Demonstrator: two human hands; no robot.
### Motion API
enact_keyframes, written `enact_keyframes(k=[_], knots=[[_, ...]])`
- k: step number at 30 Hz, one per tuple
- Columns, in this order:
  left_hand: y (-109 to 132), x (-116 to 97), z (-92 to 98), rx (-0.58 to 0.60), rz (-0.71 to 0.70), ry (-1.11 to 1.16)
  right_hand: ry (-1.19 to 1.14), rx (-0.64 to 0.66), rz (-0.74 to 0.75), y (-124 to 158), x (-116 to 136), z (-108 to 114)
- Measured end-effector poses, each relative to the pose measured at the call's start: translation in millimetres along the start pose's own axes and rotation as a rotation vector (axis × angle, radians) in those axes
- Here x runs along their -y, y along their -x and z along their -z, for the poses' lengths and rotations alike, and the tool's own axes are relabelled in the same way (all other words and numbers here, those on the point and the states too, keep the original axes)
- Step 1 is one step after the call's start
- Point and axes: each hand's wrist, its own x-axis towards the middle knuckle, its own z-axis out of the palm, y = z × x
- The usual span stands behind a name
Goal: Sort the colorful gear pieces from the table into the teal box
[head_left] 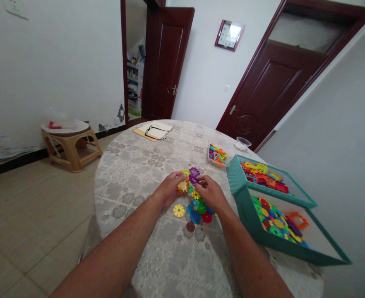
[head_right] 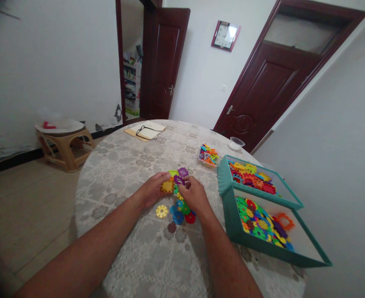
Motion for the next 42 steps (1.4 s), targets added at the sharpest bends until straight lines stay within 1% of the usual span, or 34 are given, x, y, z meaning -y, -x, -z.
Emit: enact_keyframes(k=[3,5,6,8,11,13,15,17,19,23,26,28,31,33,34,35,37,39,41,42], knots=[[2,1,-0.5,0.031,-0.008,-0.011,0.057,-0.033,0.152,11,17,-14],[2,1,0.2,0.014,-0.024,-0.052,0.069,-0.058,0.188,13,24,-22],[2,0,0.5,0.004,-0.035,-0.072,0.038,-0.059,0.187,13,26,-25],[1,-2,0.7,-0.006,-0.069,-0.086,-0.072,-0.077,0.140,11,28,-29],[1,-8,-1.5,0.056,-0.097,-0.059,-0.234,-0.108,-0.014,4,26,-28],[3,-11,-4.1,0.100,-0.076,-0.041,-0.308,-0.076,-0.088,0,23,-25],[7,-12,-6.9,0.139,-0.046,-0.028,-0.383,-0.006,-0.125,-2,21,-24],[11,-12,-9.5,0.171,-0.018,-0.025,-0.412,0.031,-0.138,0,20,-21],[15,-11,-11.5,0.188,0.002,-0.042,-0.372,0.020,-0.128,5,22,-19],[16,-6,-12.5,0.204,0.019,-0.077,-0.216,-0.094,-0.029,21,32,-11],[15,-1,-12.1,0.212,0.011,-0.073,-0.221,-0.129,-0.015,32,38,-9],[15,0,-12.6,0.228,0.014,-0.051,-0.305,-0.090,-0.067,36,39,-9],[17,0,-14.2,0.277,0.097,-0.019,-0.458,0.019,-0.152,39,37,-2],[18,-3,-13.9,0.282,0.125,-0.022,-0.566,0.063,-0.161,41,32,14],[17,-4,-12.8,0.268,0.109,-0.031,-0.603,0.054,-0.149,41,29,28],[15,-6,-11.2,0.242,0.075,-0.043,-0.620,0.015,-0.134,41,23,44],[11,-8,-7.1,0.164,-0.008,-0.078,-0.552,-0.144,-0.106,39,7,85],[7,-10,-3.2,0.067,-0.074,-0.111,-0.401,-0.372,-0.129,31,-18,131],[4,-11,-1.3,-0.008,-0.117,-0.140,-0.186,-0.554,-0.225,19,-49,173],[4,-11,-1.3,-0.034,-0.133,-0.156,-0.054,-0.621,-0.285,13,-65,191]])
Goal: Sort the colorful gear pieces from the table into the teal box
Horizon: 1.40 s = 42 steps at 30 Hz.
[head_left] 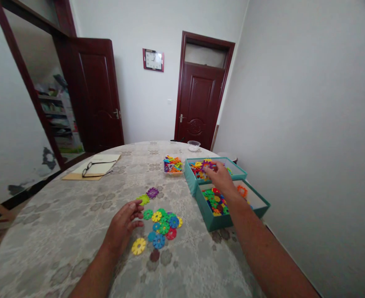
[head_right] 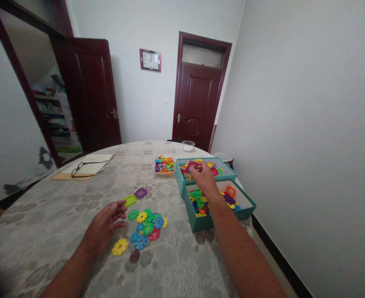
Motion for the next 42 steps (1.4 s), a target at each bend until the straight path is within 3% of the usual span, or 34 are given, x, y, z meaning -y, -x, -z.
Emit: enact_keyframes(k=[3,7,11,14,18,21,24,28,33,37,42], knots=[[1,-2,-1.3,-0.067,-0.041,-0.075,0.181,-0.087,-0.063,-46,-33,21],[1,-3,-0.1,-0.106,-0.070,-0.180,0.252,-0.159,-0.136,-73,-59,37],[-7,2,6.9,-0.122,-0.106,-0.289,0.288,-0.241,-0.102,-65,-65,46],[-11,7,11.4,-0.204,-0.177,-0.461,0.264,-0.247,0.034,-37,-53,37],[-11,15,14.7,-0.246,-0.313,-0.740,0.115,-0.118,0.368,23,-17,2],[-12,23,17.5,-0.231,-0.392,-0.929,0.035,0.185,0.496,68,13,-31],[-13,32,21.4,-0.215,-0.474,-1.097,0.055,0.456,0.600,94,31,-73],[-15,42,25.8,-0.170,-0.573,-1.227,0.209,0.596,0.586,93,36,-137],[-18,49,26.2,-0.141,-0.540,-1.318,0.425,0.644,0.495,80,41,-202],[-20,52,25.6,-0.131,-0.538,-1.361,0.515,0.710,0.445,75,49,-229],[-18,53,23.8,-0.162,-0.545,-1.379,0.524,0.754,0.479,68,54,-236]])
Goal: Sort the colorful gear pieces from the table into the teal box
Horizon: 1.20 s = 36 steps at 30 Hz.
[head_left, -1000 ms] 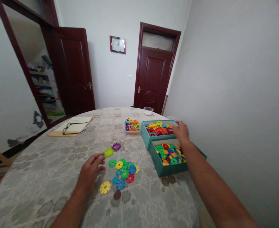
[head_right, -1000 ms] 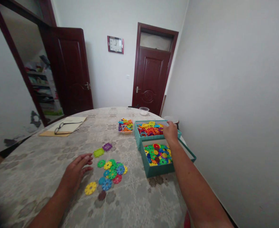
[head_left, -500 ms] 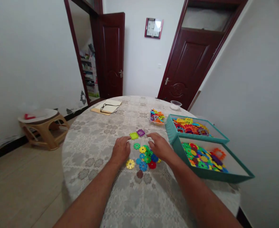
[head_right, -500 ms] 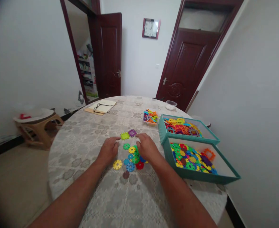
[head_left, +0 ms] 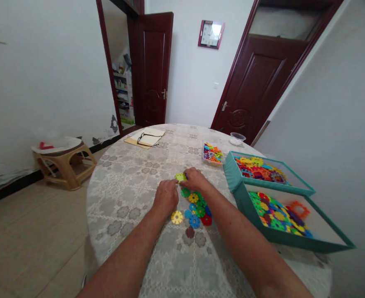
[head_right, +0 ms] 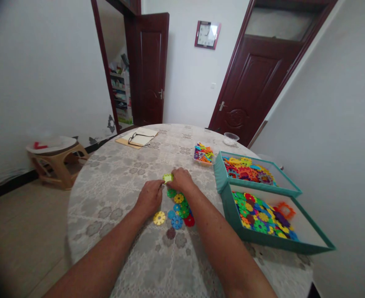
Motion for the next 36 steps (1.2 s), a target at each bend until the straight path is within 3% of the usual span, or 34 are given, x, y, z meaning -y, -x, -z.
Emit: enact_keyframes(k=[13,17,20,25,29,33,36], knots=[[-2,-9,11.4,0.036,0.021,0.055,-0.185,-0.166,0.082,38,8,0],[-3,-8,10.5,0.027,-0.023,0.070,-0.239,-0.177,0.069,51,12,16],[-4,-4,8.8,-0.023,-0.048,0.100,-0.284,-0.216,0.071,65,5,41],[-5,-2,10.2,-0.043,-0.064,0.132,-0.224,-0.334,0.017,95,-49,105],[-6,-6,15.3,-0.036,-0.032,0.131,-0.016,-0.501,-0.240,111,-123,149],[-6,-10,21.2,-0.037,0.012,0.114,0.082,-0.503,-0.497,117,-189,166],[-5,-12,25.1,-0.030,0.024,0.104,0.085,-0.551,-0.579,121,-212,166]])
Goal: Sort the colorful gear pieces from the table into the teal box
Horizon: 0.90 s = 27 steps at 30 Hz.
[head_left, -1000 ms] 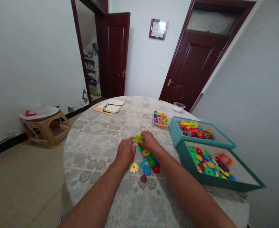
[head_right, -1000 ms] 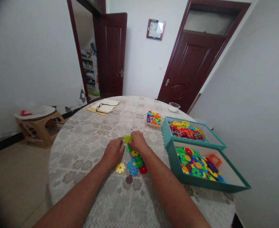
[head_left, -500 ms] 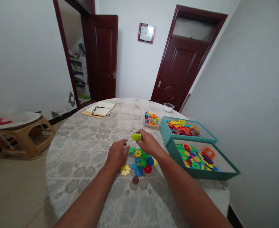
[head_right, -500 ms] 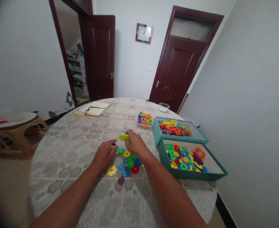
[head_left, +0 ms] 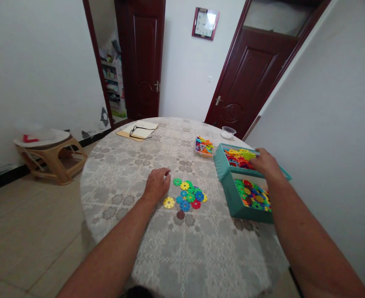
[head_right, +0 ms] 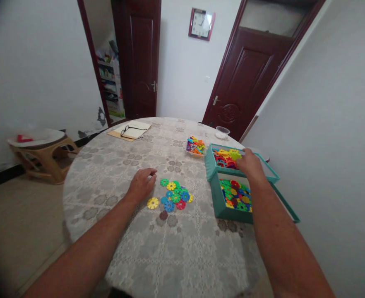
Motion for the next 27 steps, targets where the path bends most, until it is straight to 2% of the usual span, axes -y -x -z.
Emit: enact_keyframes(k=[3,5,7,9,12,14,15,18,22,27], knots=[[1,-2,2.6,0.015,-0.008,0.006,-0.030,-0.156,0.058,16,4,1],[3,-3,3.7,0.029,-0.021,0.014,-0.104,-0.244,0.228,41,22,2],[4,-4,4.6,0.040,-0.032,0.018,-0.224,-0.252,0.397,74,47,1],[5,-4,5.9,0.051,-0.031,0.016,-0.350,-0.171,0.499,112,74,-5],[3,-8,10.6,0.101,0.006,-0.001,-0.454,0.163,0.618,159,101,-22],[3,-11,16.9,0.189,0.027,-0.012,-0.410,0.349,0.606,180,107,-36],[4,-13,21.1,0.237,0.028,-0.017,-0.367,0.400,0.570,187,106,-43],[16,-19,35.7,0.356,0.014,-0.015,-0.253,0.433,0.439,196,97,-62],[43,-27,51.4,0.494,0.038,-0.059,-0.228,0.475,0.395,199,87,-77],[57,-42,52.7,0.577,0.048,-0.135,-0.287,0.555,0.379,195,88,-84]])
